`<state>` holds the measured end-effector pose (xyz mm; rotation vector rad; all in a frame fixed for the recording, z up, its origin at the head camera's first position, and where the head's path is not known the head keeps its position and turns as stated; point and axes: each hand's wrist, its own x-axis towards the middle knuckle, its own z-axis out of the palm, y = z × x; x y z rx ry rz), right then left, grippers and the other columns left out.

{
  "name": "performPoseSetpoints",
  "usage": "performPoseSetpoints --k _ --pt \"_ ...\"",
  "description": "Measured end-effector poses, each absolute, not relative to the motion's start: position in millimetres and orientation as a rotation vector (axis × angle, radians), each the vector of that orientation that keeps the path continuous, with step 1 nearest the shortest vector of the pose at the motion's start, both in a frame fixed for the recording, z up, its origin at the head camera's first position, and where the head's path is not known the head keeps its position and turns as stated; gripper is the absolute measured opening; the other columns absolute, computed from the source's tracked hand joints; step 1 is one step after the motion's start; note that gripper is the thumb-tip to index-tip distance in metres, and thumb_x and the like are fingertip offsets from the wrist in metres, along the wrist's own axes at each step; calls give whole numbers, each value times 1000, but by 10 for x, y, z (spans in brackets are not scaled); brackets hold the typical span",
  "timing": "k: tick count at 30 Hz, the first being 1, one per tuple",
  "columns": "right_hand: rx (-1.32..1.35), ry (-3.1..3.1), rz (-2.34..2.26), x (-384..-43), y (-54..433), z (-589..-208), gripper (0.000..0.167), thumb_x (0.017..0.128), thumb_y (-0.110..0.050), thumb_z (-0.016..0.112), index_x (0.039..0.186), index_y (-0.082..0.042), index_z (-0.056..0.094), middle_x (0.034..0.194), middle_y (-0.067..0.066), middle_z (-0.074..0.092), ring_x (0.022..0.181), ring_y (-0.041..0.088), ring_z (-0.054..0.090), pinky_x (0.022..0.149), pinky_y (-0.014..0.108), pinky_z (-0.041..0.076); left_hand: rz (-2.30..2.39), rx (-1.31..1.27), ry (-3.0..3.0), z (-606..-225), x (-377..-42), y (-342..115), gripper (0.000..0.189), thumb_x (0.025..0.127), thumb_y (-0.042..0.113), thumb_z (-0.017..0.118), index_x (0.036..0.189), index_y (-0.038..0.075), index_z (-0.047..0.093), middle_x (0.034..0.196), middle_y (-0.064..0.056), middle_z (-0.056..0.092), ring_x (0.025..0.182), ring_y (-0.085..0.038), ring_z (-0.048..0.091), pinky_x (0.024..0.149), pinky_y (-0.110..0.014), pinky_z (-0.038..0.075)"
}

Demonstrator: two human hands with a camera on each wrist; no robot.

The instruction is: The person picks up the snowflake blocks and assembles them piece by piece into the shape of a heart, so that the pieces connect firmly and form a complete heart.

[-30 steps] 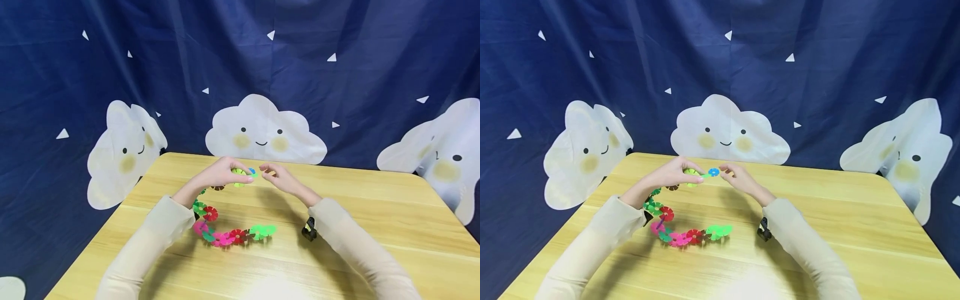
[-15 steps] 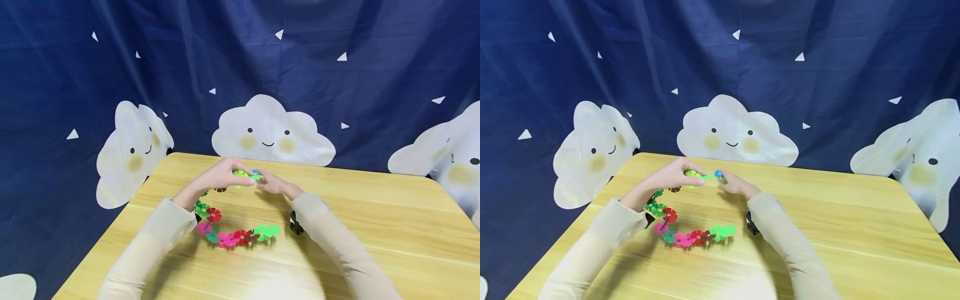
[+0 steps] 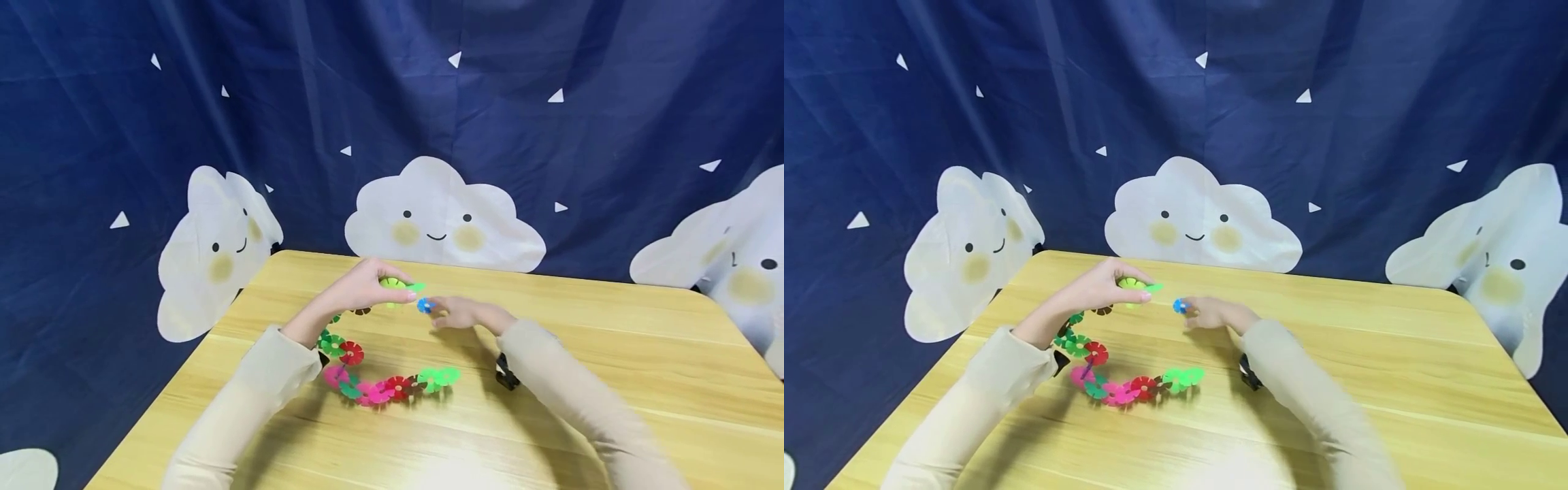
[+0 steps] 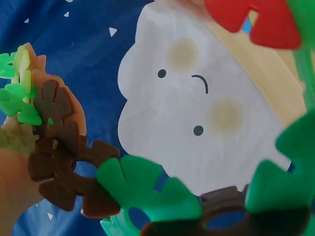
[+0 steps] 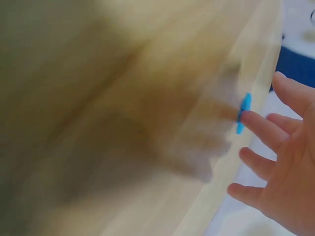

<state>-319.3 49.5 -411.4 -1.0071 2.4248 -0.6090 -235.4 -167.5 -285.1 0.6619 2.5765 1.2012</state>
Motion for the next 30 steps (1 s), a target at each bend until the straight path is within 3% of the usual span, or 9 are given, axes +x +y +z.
performPoseSetpoints --k 4,6,7,10,12,14,18,24,30 --pt "-1100 2376 -539 -2940 720 -4090 56 93 -20 51 136 9 30 131 25 46 122 39 42 102 50 31 1245 611 2588 -2854 -2341 -1642 34 79 34 70 108 17 67 63 2 51 35 -12 19 36 -23 23" --pt "-1162 2370 -531 -2846 807 -4086 49 93 -17 52 131 10 38 126 24 51 117 38 47 99 48 35 1260 606 2599 -2850 -2333 -1630 34 79 32 70 109 16 66 78 0 60 35 -12 19 36 -24 23" --pt "-1185 2370 -547 -2811 840 -4085 44 92 -15 53 128 10 43 122 22 54 114 36 51 97 46 38 1259 611 2602 -2847 -2331 -1623 34 79 32 70 109 16 66 76 -3 61 35 -12 19 36 -24 23" --pt "-1236 2447 -596 -2762 883 -4093 36 89 -9 57 120 9 52 102 17 64 93 28 62 84 38 49 1248 648 2604 -2836 -2324 -1590 35 79 30 71 109 15 66 84 -4 63 35 -12 20 36 -24 23" --pt "-1208 2530 -588 -2759 873 -4124 38 86 -10 61 118 8 53 91 12 64 81 22 61 75 35 50 1239 676 2592 -2836 -2319 -1558 36 78 29 71 110 14 66 86 -4 63 35 -12 21 36 -23 23" --pt "-1105 2619 -533 -2760 829 -4172 43 84 -16 66 120 4 53 89 10 60 76 20 57 71 34 50 1231 711 2581 -2840 -2307 -1530 36 78 28 71 110 12 65 90 -3 62 35 -12 22 36 -23 24" --pt "-873 2675 -471 -2757 735 -4265 40 79 -18 71 112 -1 56 98 14 51 83 22 52 77 38 48 1208 790 2572 -2854 -2284 -1489 35 78 26 72 109 10 66 94 -3 63 35 -11 24 37 -23 26" --pt "-755 2647 -617 -2780 720 -4280 28 76 -7 73 93 0 52 90 10 51 79 19 49 73 34 46 1197 810 2594 -2840 -2253 -1458 35 77 25 73 107 9 67 80 -1 60 36 -11 26 38 -22 26" --pt "-899 2553 -1097 -2729 825 -4096 20 82 2 62 92 1 44 66 8 54 52 11 45 49 21 41 1208 805 2591 -2832 -2249 -1441 32 77 26 73 105 11 68 65 1 51 35 -12 25 37 -22 25"
